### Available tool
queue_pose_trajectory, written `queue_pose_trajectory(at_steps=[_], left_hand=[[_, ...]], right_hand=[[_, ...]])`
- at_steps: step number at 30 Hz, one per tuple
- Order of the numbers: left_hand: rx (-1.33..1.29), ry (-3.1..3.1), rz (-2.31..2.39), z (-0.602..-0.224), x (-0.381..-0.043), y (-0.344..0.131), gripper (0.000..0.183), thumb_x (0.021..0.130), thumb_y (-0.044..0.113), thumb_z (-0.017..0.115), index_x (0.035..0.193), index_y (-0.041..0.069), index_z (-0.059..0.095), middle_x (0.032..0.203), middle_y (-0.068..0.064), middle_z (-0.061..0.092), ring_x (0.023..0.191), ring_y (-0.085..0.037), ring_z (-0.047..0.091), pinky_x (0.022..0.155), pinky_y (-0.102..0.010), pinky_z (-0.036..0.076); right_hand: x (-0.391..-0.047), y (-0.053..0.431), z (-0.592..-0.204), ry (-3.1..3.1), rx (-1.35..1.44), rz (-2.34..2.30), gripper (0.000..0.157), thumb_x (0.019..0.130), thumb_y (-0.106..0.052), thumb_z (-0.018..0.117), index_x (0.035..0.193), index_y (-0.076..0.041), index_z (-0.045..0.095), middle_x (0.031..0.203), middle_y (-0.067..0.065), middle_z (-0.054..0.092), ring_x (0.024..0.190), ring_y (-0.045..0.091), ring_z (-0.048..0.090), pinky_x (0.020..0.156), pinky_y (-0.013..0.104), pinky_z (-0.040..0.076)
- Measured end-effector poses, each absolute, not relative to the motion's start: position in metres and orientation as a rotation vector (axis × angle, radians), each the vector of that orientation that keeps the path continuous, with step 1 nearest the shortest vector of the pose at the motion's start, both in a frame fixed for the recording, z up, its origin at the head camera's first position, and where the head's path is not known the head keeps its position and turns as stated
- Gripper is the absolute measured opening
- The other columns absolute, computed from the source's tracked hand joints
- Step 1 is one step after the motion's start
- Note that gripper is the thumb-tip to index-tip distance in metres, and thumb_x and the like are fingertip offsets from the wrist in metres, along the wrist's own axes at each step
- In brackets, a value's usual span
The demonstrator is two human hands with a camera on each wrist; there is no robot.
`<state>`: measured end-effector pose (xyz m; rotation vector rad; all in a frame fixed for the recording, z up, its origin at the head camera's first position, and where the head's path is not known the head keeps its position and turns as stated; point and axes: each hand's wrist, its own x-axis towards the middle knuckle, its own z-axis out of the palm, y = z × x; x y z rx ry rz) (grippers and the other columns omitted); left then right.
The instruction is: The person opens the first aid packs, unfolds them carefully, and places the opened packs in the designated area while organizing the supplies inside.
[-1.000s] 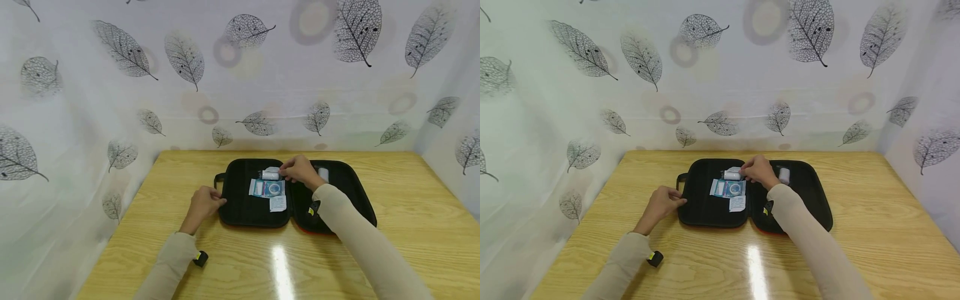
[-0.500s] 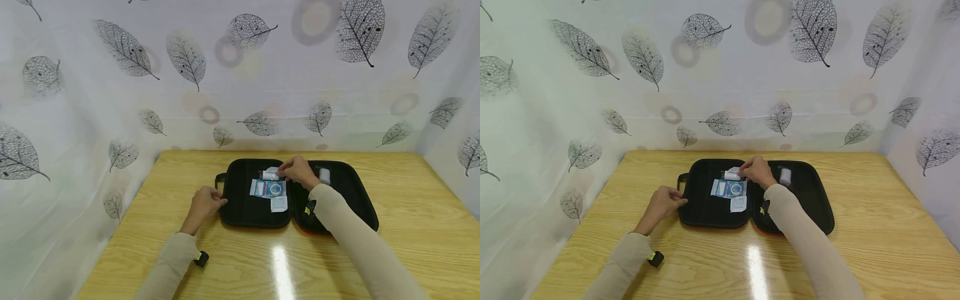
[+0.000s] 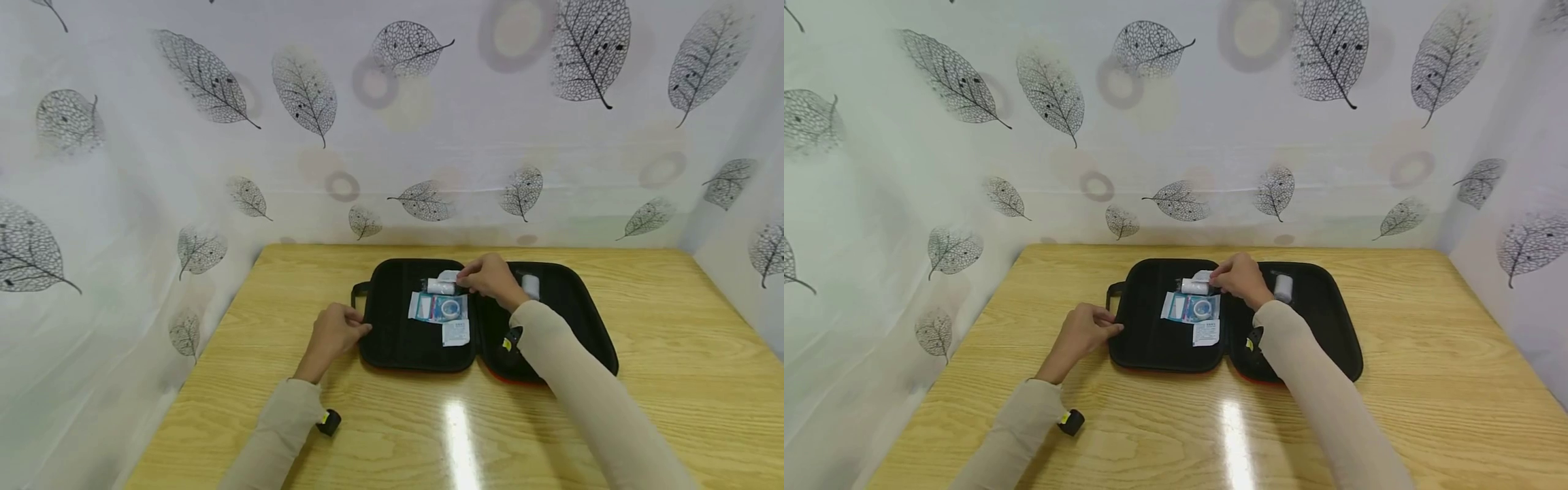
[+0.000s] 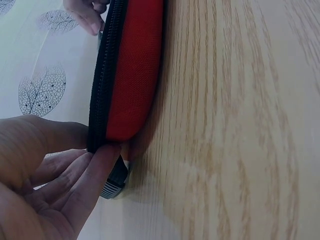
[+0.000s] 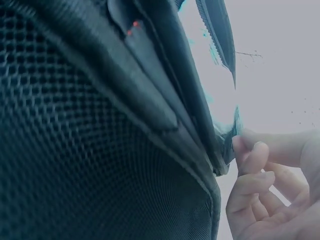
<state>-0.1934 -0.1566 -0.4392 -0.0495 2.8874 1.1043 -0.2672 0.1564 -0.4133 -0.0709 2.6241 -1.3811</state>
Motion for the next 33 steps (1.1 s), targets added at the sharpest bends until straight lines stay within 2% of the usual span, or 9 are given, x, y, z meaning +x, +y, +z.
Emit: queue_pose_trajectory(at_steps=[15, 24, 33], left_hand=[[-0.029, 2.884, 1.113, -0.439, -0.193, -0.156, 0.022, 0.085, 0.015, 0.084, 0.099, 0.000, 0.077, 0.087, -0.007, 0.075, 0.080, -0.021, 0.072, 0.070, -0.038, 0.060], [-0.042, 2.884, 1.094, -0.441, -0.194, -0.157, 0.022, 0.084, 0.017, 0.084, 0.099, 0.002, 0.078, 0.086, -0.005, 0.075, 0.079, -0.020, 0.072, 0.071, -0.038, 0.060], [-0.059, 2.875, 1.076, -0.440, -0.194, -0.157, 0.022, 0.085, 0.017, 0.083, 0.100, 0.002, 0.078, 0.086, -0.005, 0.075, 0.080, -0.020, 0.072, 0.074, -0.040, 0.059]], right_hand=[[-0.251, 0.215, -0.403, 2.656, -0.089, -1.356, 0.019, 0.095, -0.011, 0.070, 0.106, 0.003, 0.076, 0.094, 0.013, 0.071, 0.070, 0.020, 0.060, 0.056, 0.029, 0.048], [-0.231, 0.263, -0.395, 2.693, -0.081, -1.342, 0.023, 0.093, -0.011, 0.072, 0.108, 0.006, 0.075, 0.090, 0.010, 0.073, 0.062, 0.015, 0.056, 0.052, 0.027, 0.047], [-0.208, 0.305, -0.388, 2.681, -0.025, -1.245, 0.033, 0.096, -0.019, 0.071, 0.116, 0.006, 0.071, 0.101, 0.012, 0.068, 0.075, 0.024, 0.060, 0.059, 0.032, 0.051]])
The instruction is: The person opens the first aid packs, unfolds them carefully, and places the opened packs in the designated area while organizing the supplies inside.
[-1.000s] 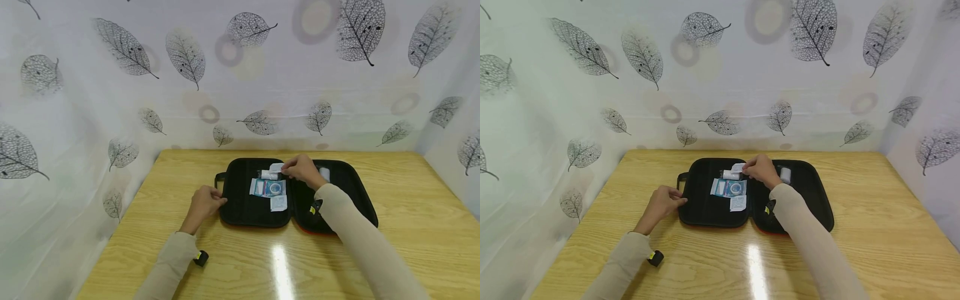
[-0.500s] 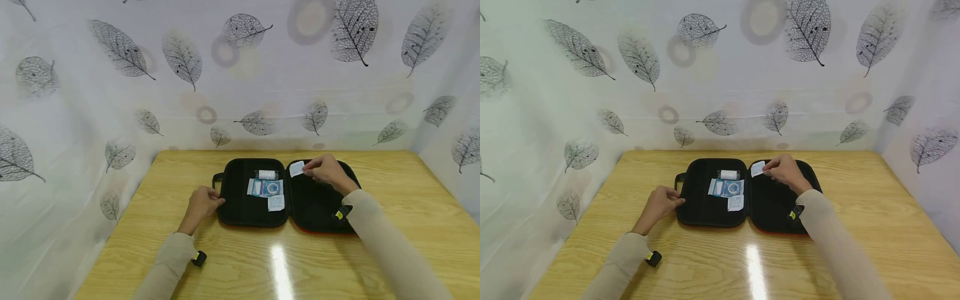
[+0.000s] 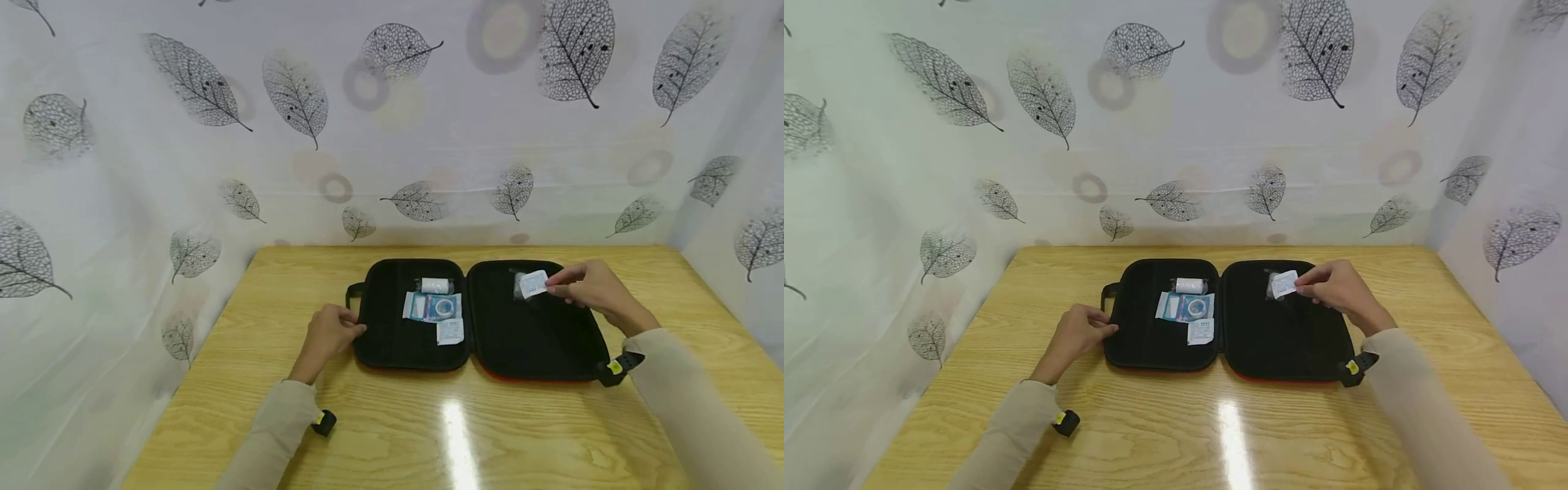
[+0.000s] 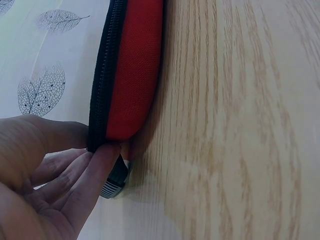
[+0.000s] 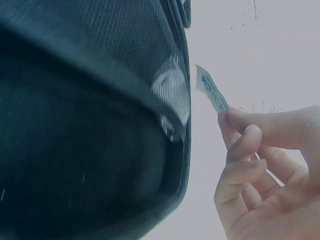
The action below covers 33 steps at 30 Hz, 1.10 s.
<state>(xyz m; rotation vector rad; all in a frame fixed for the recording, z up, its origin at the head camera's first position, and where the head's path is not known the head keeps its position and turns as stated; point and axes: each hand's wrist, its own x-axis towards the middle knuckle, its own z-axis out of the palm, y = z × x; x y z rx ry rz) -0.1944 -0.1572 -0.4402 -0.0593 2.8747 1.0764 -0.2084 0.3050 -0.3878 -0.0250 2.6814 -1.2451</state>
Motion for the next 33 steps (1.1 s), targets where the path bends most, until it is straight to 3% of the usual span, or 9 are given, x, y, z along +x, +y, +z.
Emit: queue_pose_trajectory(at_steps=[5, 19, 25, 33], left_hand=[[-0.050, 2.877, 1.093, -0.440, -0.195, -0.157, 0.021, 0.085, 0.017, 0.083, 0.099, 0.002, 0.078, 0.085, -0.004, 0.075, 0.079, -0.020, 0.072, 0.073, -0.039, 0.059], [-0.064, 2.878, 1.071, -0.441, -0.195, -0.157, 0.023, 0.085, 0.018, 0.084, 0.100, 0.002, 0.078, 0.085, -0.004, 0.075, 0.079, -0.019, 0.071, 0.073, -0.039, 0.059], [-0.054, 2.879, 1.066, -0.442, -0.197, -0.158, 0.022, 0.085, 0.018, 0.084, 0.099, 0.003, 0.078, 0.084, -0.003, 0.075, 0.078, -0.018, 0.071, 0.074, -0.040, 0.059], [-0.078, 2.875, 1.067, -0.441, -0.196, -0.157, 0.023, 0.084, 0.019, 0.084, 0.099, 0.003, 0.078, 0.084, -0.003, 0.075, 0.078, -0.019, 0.071, 0.072, -0.038, 0.059]], right_hand=[[-0.197, 0.325, -0.388, 2.678, -0.012, -1.215, 0.035, 0.096, -0.020, 0.071, 0.118, 0.007, 0.070, 0.105, 0.013, 0.066, 0.072, 0.022, 0.057, 0.059, 0.032, 0.049], [-0.185, 0.350, -0.409, 2.604, -0.034, -1.193, 0.031, 0.094, -0.017, 0.073, 0.113, 0.007, 0.071, 0.094, 0.007, 0.066, 0.062, 0.017, 0.049, 0.053, 0.030, 0.041], [-0.186, 0.345, -0.409, 2.598, -0.028, -1.167, 0.032, 0.093, -0.010, 0.071, 0.116, 0.011, 0.064, 0.084, 0.004, 0.069, 0.064, 0.019, 0.054, 0.049, 0.027, 0.040], [-0.187, 0.343, -0.407, 2.593, -0.004, -1.157, 0.037, 0.092, -0.009, 0.071, 0.120, 0.014, 0.061, 0.084, 0.004, 0.071, 0.063, 0.018, 0.056, 0.049, 0.027, 0.041]])
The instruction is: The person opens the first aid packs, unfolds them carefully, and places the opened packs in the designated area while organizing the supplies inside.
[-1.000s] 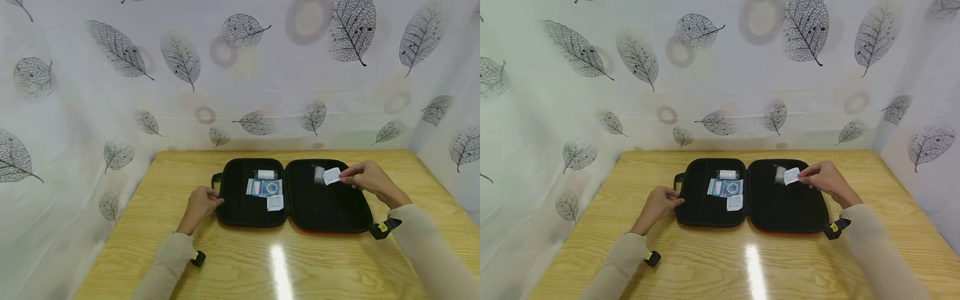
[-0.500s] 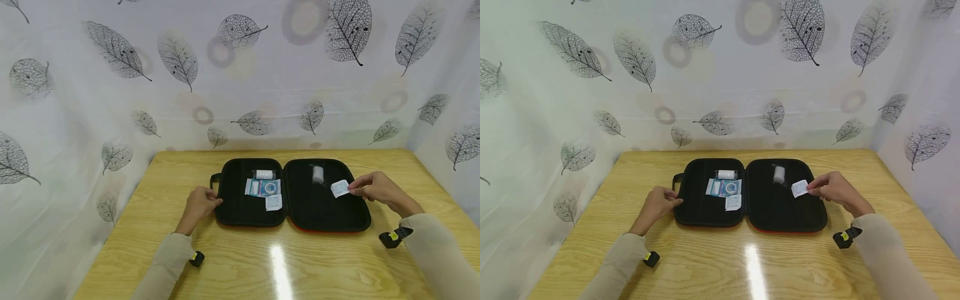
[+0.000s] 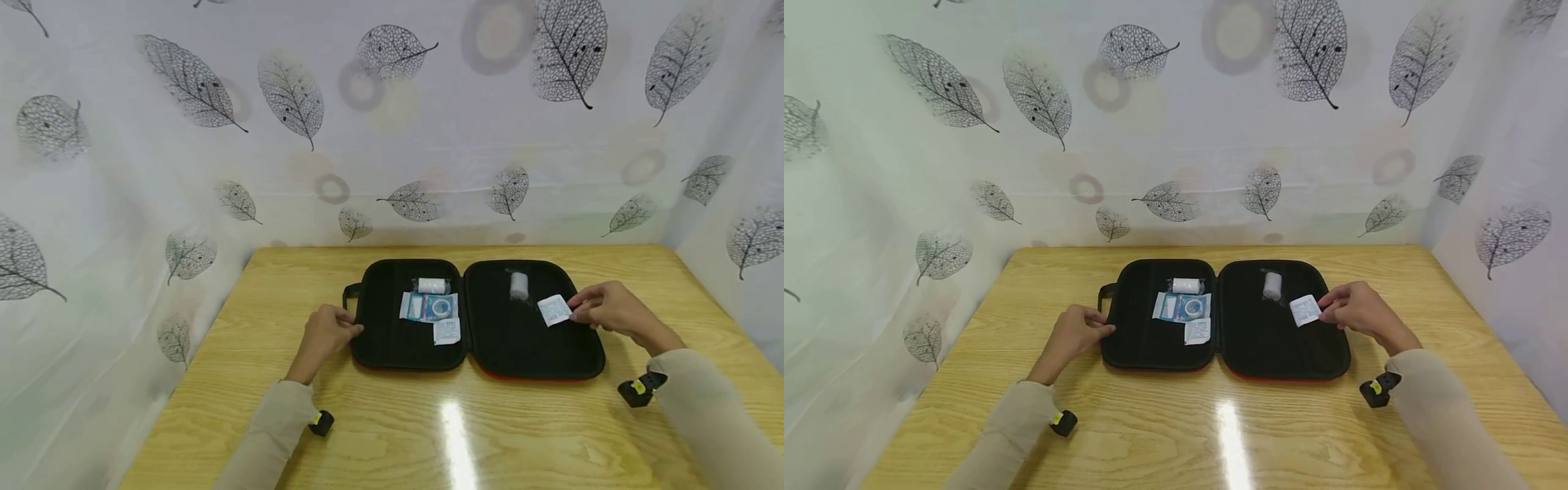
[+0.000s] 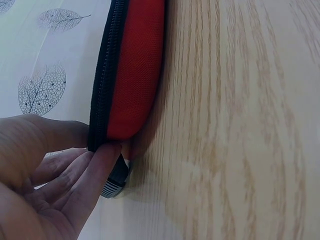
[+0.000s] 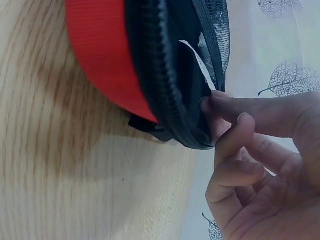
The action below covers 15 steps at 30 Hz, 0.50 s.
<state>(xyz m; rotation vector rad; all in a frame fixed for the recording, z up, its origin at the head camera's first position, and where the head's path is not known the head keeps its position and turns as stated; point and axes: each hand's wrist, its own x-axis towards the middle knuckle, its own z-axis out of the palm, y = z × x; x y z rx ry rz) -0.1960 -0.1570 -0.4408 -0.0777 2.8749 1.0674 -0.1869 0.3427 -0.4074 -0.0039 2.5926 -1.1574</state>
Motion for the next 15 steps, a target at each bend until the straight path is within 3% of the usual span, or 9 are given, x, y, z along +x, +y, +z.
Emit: queue_pose_trajectory(at_steps=[8, 15], left_hand=[[-0.066, 2.879, 1.064, -0.441, -0.196, -0.157, 0.022, 0.085, 0.018, 0.084, 0.099, 0.002, 0.078, 0.085, -0.004, 0.075, 0.079, -0.019, 0.071, 0.072, -0.039, 0.059], [-0.072, 2.879, 1.067, -0.442, -0.196, -0.157, 0.022, 0.084, 0.018, 0.084, 0.098, 0.002, 0.078, 0.085, -0.005, 0.075, 0.079, -0.020, 0.071, 0.071, -0.038, 0.059]], right_hand=[[-0.187, 0.338, -0.408, 2.595, -0.048, -1.159, 0.032, 0.092, -0.008, 0.069, 0.117, 0.012, 0.065, 0.084, 0.005, 0.071, 0.062, 0.017, 0.055, 0.048, 0.027, 0.040], [-0.189, 0.326, -0.413, 2.575, -0.071, -1.162, 0.027, 0.090, -0.005, 0.071, 0.110, 0.012, 0.068, 0.084, 0.005, 0.072, 0.062, 0.016, 0.057, 0.052, 0.029, 0.048]])
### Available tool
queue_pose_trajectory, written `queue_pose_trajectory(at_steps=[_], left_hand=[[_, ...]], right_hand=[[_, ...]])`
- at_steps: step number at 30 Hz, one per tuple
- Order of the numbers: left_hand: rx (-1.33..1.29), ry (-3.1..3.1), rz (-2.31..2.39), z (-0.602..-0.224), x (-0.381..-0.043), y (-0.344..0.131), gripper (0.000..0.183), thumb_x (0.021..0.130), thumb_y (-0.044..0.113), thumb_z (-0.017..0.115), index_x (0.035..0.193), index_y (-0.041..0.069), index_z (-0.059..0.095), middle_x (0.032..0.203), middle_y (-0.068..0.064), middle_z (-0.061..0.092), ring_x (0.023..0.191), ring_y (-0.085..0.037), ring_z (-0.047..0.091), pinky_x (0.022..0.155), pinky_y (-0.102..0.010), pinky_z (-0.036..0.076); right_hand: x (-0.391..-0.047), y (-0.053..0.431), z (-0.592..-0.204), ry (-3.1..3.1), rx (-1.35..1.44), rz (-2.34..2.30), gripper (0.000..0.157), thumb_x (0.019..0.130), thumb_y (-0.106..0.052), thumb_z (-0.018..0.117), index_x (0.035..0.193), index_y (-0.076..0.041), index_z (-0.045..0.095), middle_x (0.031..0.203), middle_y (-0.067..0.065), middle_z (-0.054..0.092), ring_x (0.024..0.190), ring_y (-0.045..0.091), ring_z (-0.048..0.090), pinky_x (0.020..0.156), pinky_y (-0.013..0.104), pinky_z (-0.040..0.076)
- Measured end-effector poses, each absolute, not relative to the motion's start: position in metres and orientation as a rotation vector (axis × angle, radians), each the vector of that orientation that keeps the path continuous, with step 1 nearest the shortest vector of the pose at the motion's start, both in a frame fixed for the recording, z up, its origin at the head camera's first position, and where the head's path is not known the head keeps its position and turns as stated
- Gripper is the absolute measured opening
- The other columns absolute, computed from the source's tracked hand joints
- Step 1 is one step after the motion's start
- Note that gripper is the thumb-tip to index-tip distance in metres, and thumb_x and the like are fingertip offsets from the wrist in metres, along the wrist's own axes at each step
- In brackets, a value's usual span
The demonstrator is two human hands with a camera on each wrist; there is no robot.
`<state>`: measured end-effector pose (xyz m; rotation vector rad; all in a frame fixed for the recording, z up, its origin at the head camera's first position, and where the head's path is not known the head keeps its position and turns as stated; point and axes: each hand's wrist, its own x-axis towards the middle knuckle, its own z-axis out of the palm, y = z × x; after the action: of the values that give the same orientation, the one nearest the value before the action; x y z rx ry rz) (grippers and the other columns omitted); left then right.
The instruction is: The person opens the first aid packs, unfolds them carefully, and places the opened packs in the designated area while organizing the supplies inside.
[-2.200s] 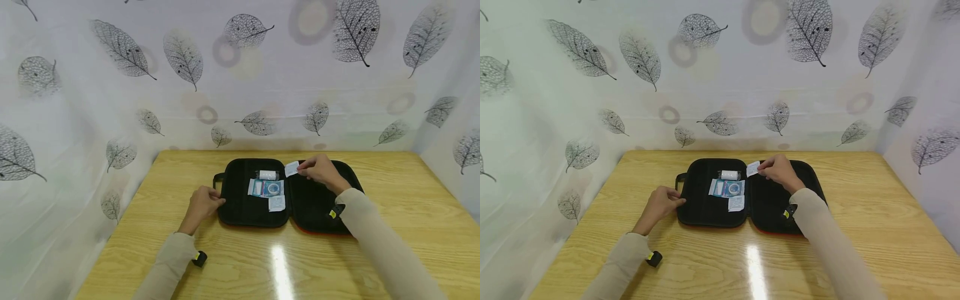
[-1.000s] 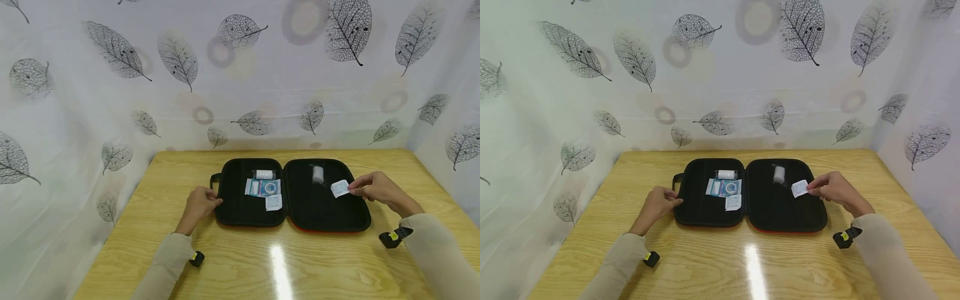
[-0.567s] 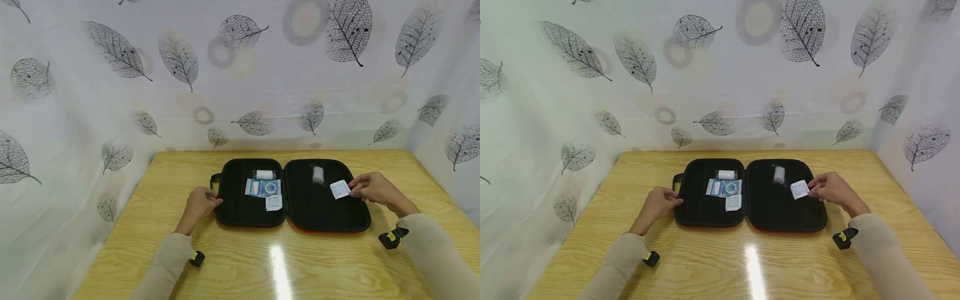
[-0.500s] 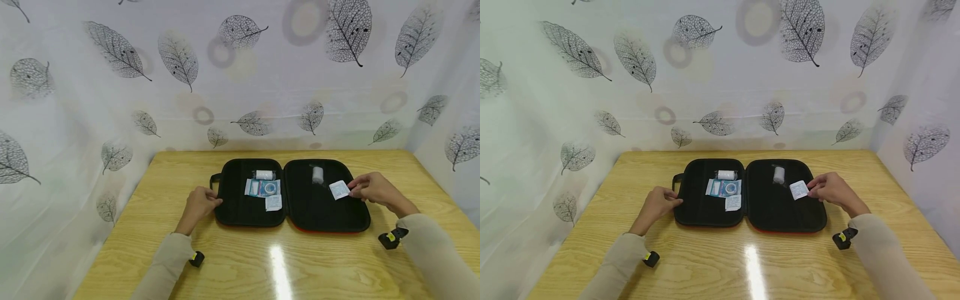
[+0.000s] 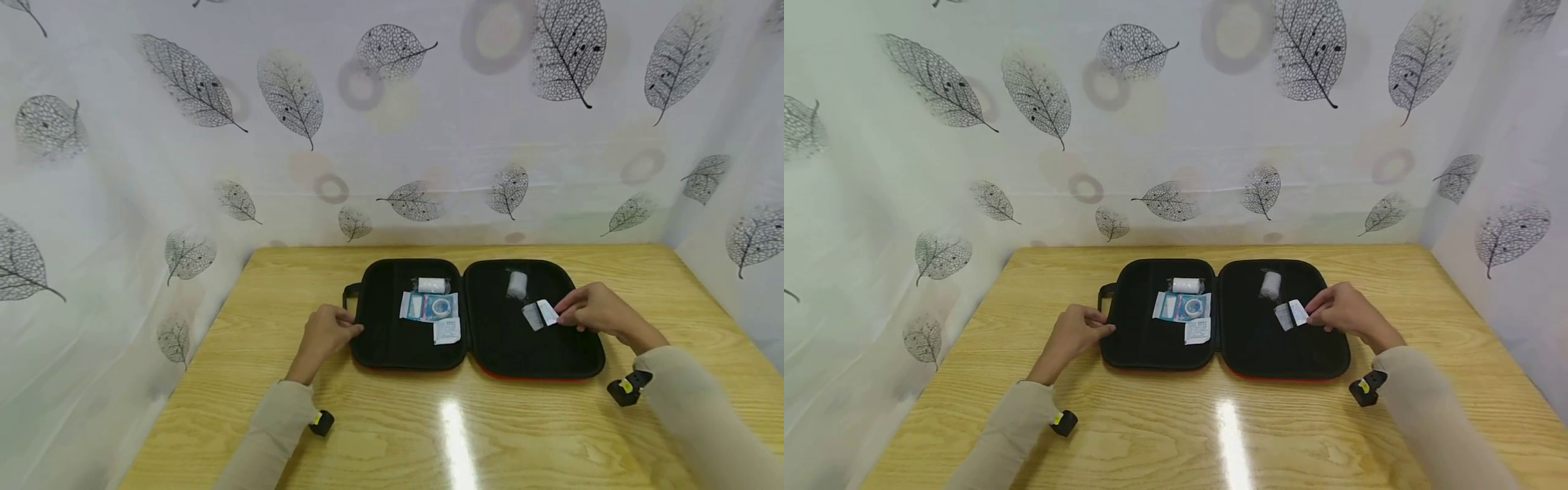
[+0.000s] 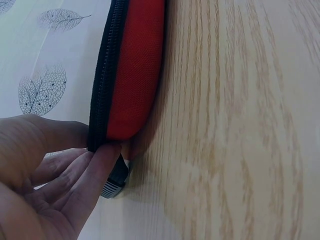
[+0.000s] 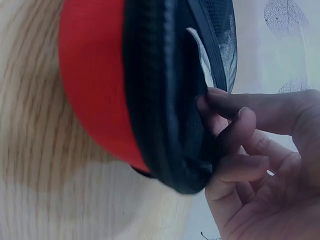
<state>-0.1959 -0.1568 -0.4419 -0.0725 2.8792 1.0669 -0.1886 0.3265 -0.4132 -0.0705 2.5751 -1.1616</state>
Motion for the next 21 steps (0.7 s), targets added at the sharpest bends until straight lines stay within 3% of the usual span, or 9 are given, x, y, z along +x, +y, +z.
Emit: queue_pose_trajectory(at_steps=[13, 21], left_hand=[[-0.085, 2.871, 1.073, -0.442, -0.196, -0.156, 0.023, 0.085, 0.018, 0.084, 0.100, 0.003, 0.078, 0.086, -0.005, 0.075, 0.081, -0.020, 0.071, 0.074, -0.040, 0.059], [-0.075, 2.857, 1.086, -0.441, -0.195, -0.157, 0.022, 0.086, 0.017, 0.083, 0.100, 0.001, 0.077, 0.086, -0.005, 0.075, 0.080, -0.020, 0.071, 0.074, -0.040, 0.059]], right_hand=[[-0.192, 0.311, -0.419, 2.568, -0.072, -1.096, 0.024, 0.091, -0.007, 0.071, 0.108, 0.009, 0.070, 0.071, 0.003, 0.066, 0.058, 0.017, 0.055, 0.047, 0.028, 0.043], [-0.193, 0.312, -0.411, 2.548, -0.118, -1.070, 0.024, 0.094, -0.005, 0.067, 0.112, 0.011, 0.067, 0.074, 0.003, 0.066, 0.061, 0.019, 0.055, 0.048, 0.029, 0.044]])
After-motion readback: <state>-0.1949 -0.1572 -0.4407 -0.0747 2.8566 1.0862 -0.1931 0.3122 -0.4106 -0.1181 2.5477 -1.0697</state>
